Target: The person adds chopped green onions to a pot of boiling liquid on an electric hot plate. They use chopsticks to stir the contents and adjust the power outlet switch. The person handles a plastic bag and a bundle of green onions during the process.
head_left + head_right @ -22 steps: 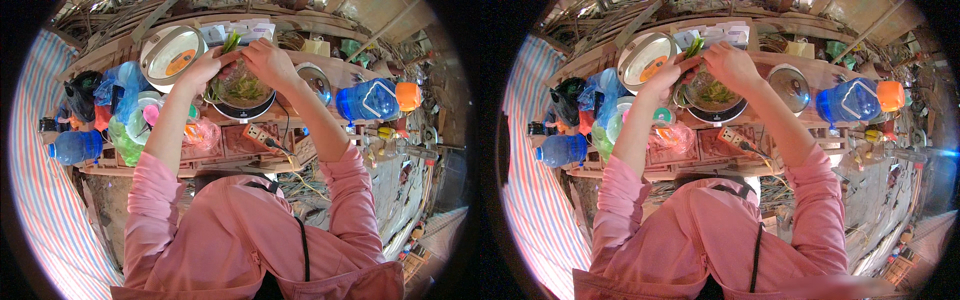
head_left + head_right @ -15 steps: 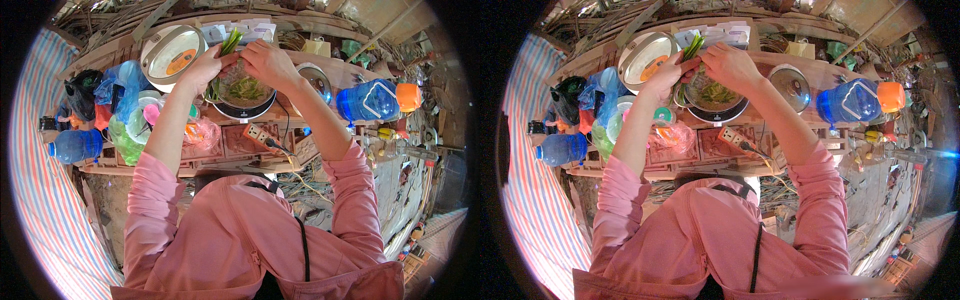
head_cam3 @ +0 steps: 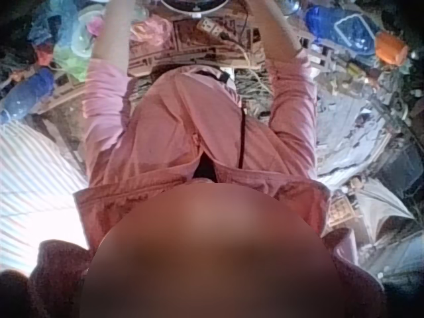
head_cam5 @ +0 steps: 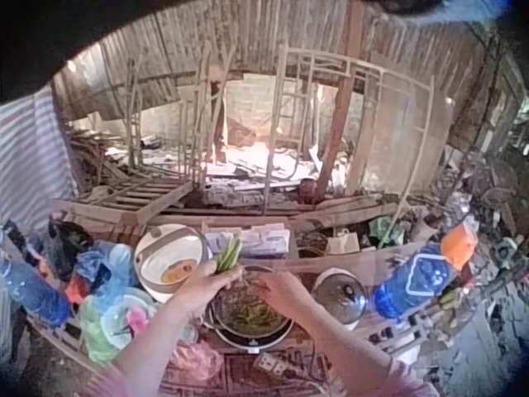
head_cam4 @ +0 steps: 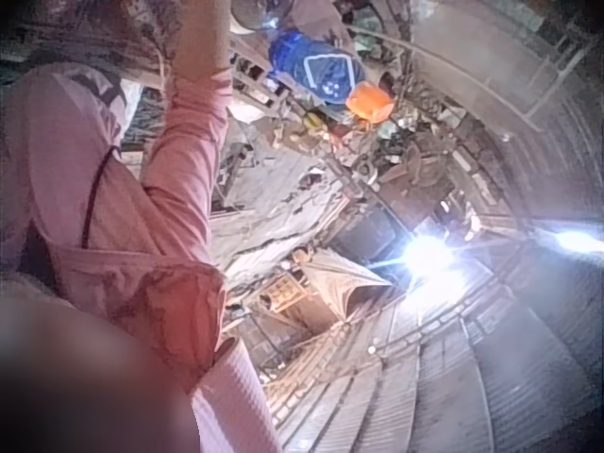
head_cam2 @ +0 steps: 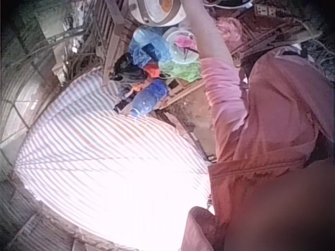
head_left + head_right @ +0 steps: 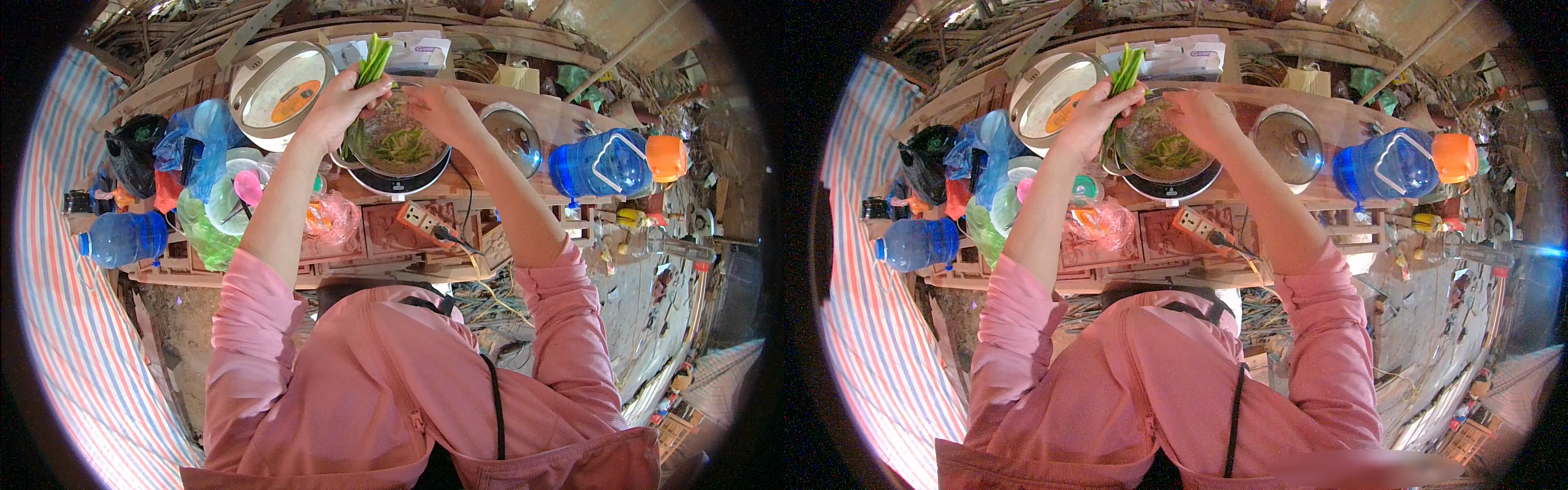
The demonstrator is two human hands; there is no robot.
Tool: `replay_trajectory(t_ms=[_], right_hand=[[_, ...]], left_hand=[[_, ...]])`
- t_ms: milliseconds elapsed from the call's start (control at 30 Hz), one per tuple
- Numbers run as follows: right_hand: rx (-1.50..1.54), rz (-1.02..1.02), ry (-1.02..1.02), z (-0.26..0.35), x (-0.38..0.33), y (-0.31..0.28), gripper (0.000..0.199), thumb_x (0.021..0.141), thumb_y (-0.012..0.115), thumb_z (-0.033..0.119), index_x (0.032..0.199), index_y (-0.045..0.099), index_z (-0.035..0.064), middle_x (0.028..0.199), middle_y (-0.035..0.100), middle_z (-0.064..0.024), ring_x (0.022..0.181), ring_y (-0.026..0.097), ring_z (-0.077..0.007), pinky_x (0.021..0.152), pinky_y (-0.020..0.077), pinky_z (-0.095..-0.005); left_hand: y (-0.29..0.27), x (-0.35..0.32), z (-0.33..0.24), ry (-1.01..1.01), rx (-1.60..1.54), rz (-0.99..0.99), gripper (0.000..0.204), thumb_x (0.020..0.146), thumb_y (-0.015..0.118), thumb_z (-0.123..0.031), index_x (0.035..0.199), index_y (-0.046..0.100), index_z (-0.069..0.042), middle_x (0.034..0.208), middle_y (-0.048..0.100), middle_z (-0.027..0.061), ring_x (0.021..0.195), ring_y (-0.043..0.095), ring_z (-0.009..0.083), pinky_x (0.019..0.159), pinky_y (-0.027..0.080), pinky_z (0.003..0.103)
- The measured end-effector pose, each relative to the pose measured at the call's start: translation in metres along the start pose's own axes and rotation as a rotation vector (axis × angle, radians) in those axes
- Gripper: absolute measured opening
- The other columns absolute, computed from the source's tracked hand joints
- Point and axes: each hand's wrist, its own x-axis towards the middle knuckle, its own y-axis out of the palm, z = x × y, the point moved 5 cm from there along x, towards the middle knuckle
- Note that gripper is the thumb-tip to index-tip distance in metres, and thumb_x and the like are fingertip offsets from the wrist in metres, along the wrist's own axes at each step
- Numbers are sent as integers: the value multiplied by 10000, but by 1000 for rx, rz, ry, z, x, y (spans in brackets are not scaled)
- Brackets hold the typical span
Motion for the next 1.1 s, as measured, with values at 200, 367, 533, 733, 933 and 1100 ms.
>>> replay_trajectory(t_ms=[200,367,533,733,933,1100], right_hand=[[445,-143,-141,26,0,-22,268,869,613,206,1096,685,84,930,690,-183,874,669,-366,756,525,-425],[155,-104,-79,20,0,-29,236,870,636,142,1059,662,5,951,704,-136,833,689,-279,742,533,-339],[-94,-276,-432,38,0,-32,209,852,625,206,1009,641,69,933,658,-121,851,650,-327,705,535,-435],[-53,-264,-274,33,2,-20,209,844,636,227,977,666,68,902,681,-99,799,656,-302,698,536,-383],[754,-174,182,-6,4,5,219,843,666,204,933,675,5,864,705,-127,782,663,-348,732,521,-379],[258,-253,-124,0,-4,-17,181,879,642,116,1028,659,15,882,683,-94,831,676,-198,710,537,-286]], left_hand=[[8,1,0,0,98,23,253,921,671,-214,1084,598,-35,868,630,4,659,476,58,574,382,225],[5,-3,-1,-81,106,-17,233,919,672,-204,1082,608,-51,823,632,-13,642,468,53,562,370,221],[4,-6,-6,-39,163,-3,226,901,696,-199,1059,622,-55,861,632,-11,666,463,59,598,376,229],[4,-1,-1,-56,115,-40,232,898,702,-202,1065,627,-60,853,608,-22,697,475,65,633,389,239],[2,1,4,-60,73,-21,277,901,706,-252,1088,634,-59,842,612,-35,707,505,61,627,409,246],[-2,3,7,-120,267,-20,315,905,700,-322,1085,653,-68,837,620,-39,690,530,53,598,410,224]])
